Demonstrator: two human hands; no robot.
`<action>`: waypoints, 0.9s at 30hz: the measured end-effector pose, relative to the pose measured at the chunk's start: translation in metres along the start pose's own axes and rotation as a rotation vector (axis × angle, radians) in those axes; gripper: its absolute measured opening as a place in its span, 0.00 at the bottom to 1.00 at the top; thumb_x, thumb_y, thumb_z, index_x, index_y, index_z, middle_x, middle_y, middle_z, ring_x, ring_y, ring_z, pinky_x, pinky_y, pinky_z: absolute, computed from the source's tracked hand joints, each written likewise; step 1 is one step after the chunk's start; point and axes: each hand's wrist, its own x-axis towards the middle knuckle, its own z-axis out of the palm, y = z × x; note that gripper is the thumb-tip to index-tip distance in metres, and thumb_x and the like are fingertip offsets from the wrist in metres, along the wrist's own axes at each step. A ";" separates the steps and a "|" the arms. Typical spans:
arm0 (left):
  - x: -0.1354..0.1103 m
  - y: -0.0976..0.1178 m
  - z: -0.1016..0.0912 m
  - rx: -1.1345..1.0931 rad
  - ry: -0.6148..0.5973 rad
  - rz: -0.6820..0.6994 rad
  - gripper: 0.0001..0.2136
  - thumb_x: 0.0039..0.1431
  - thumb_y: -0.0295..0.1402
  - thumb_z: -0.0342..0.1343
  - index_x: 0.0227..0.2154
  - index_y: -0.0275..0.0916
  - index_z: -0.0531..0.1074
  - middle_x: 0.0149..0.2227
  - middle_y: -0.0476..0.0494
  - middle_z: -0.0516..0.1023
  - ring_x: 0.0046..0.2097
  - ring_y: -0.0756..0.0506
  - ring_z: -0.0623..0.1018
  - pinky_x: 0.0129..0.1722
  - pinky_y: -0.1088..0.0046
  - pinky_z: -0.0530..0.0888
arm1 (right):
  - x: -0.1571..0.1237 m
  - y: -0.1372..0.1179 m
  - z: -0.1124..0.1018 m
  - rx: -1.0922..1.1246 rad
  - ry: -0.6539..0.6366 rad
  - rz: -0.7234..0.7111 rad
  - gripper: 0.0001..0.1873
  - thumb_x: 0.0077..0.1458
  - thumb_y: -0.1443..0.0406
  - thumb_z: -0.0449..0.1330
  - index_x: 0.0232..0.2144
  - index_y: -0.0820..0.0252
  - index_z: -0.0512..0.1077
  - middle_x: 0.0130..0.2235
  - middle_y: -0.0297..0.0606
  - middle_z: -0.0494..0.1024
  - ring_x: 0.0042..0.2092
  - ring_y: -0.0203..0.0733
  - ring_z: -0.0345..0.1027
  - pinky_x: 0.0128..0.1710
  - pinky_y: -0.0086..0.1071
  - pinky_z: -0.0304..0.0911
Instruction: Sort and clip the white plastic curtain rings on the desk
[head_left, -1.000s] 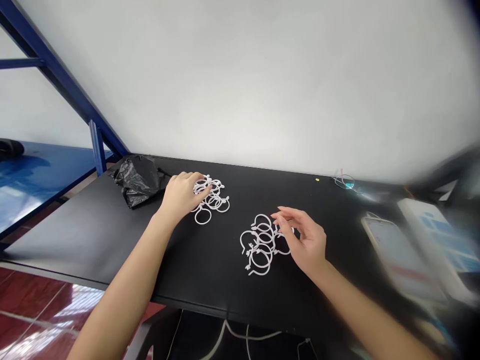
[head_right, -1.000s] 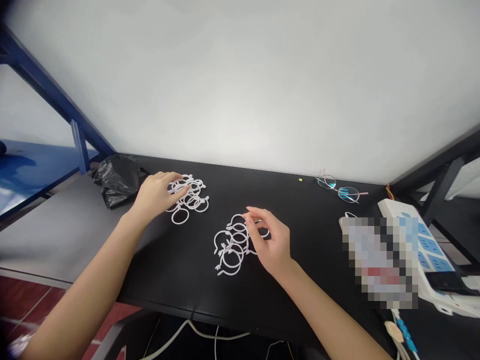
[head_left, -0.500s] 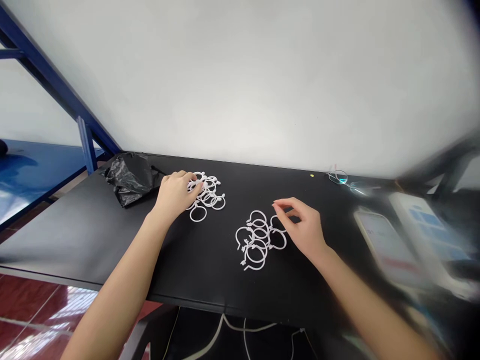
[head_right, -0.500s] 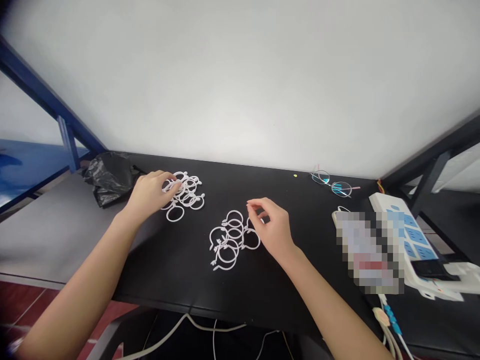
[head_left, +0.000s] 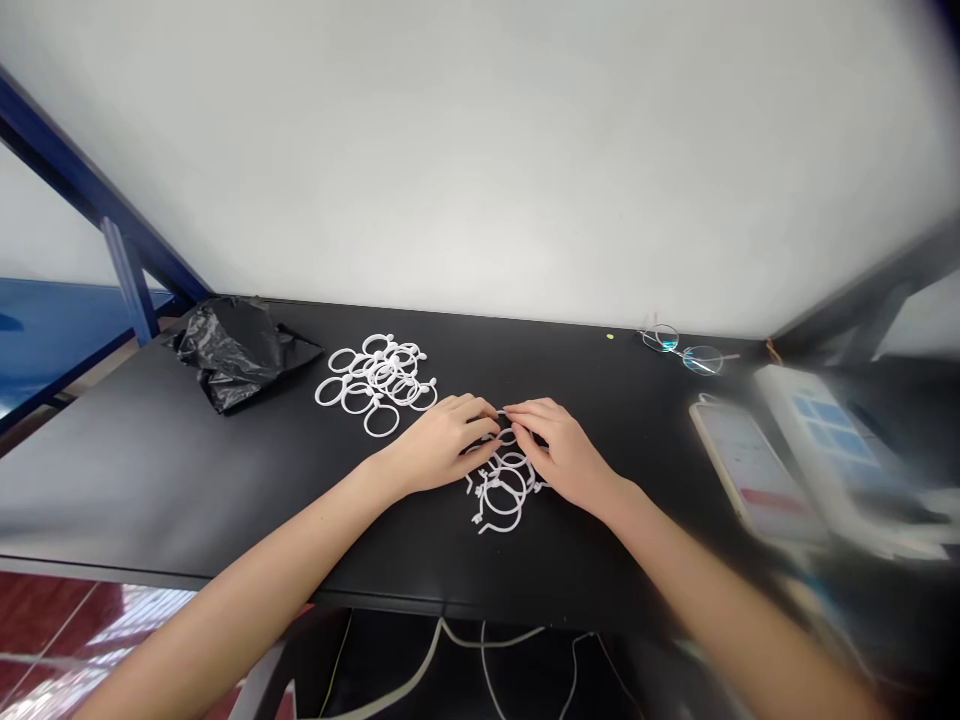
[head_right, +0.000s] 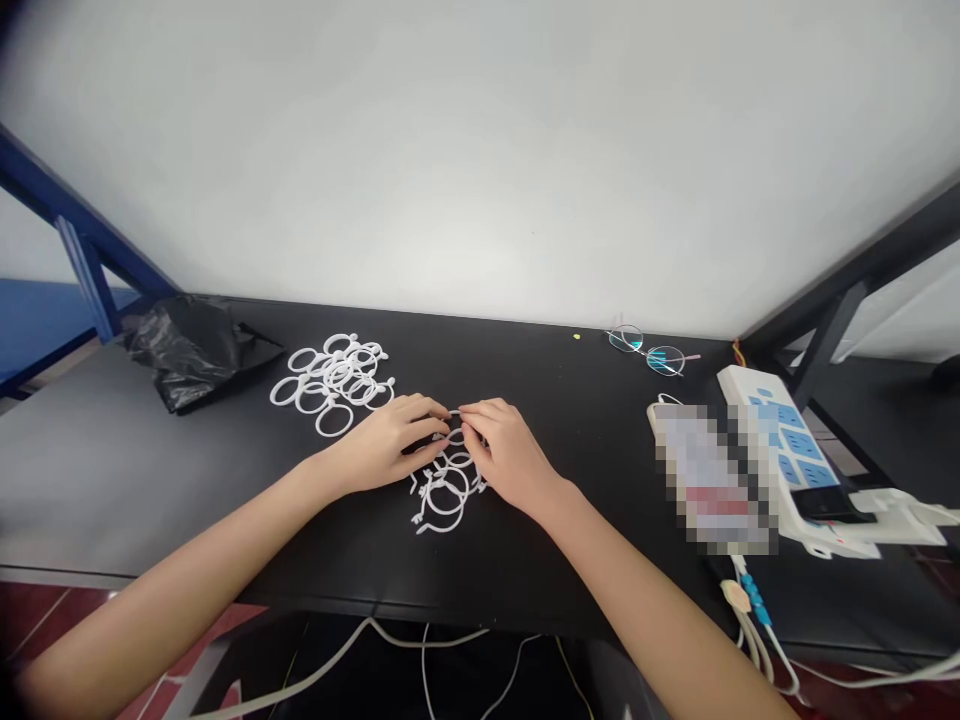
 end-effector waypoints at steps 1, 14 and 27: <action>0.000 0.000 0.001 -0.010 -0.006 -0.003 0.11 0.68 0.34 0.48 0.39 0.36 0.74 0.44 0.40 0.76 0.45 0.44 0.75 0.46 0.65 0.72 | 0.000 -0.001 0.000 -0.008 0.002 0.001 0.13 0.63 0.71 0.53 0.42 0.61 0.76 0.46 0.43 0.80 0.49 0.47 0.71 0.50 0.44 0.67; -0.002 -0.004 -0.002 0.004 -0.010 -0.032 0.10 0.67 0.30 0.48 0.38 0.36 0.76 0.44 0.40 0.76 0.45 0.44 0.76 0.46 0.65 0.74 | 0.000 0.012 0.002 -0.129 0.086 0.150 0.13 0.62 0.70 0.52 0.43 0.61 0.75 0.46 0.44 0.79 0.46 0.51 0.70 0.47 0.49 0.66; -0.002 -0.003 -0.003 0.032 0.055 -0.014 0.10 0.68 0.32 0.47 0.44 0.38 0.73 0.46 0.39 0.76 0.46 0.43 0.76 0.47 0.63 0.73 | 0.011 0.022 0.004 0.070 0.304 0.317 0.05 0.52 0.65 0.62 0.33 0.58 0.77 0.30 0.38 0.81 0.32 0.44 0.73 0.37 0.40 0.70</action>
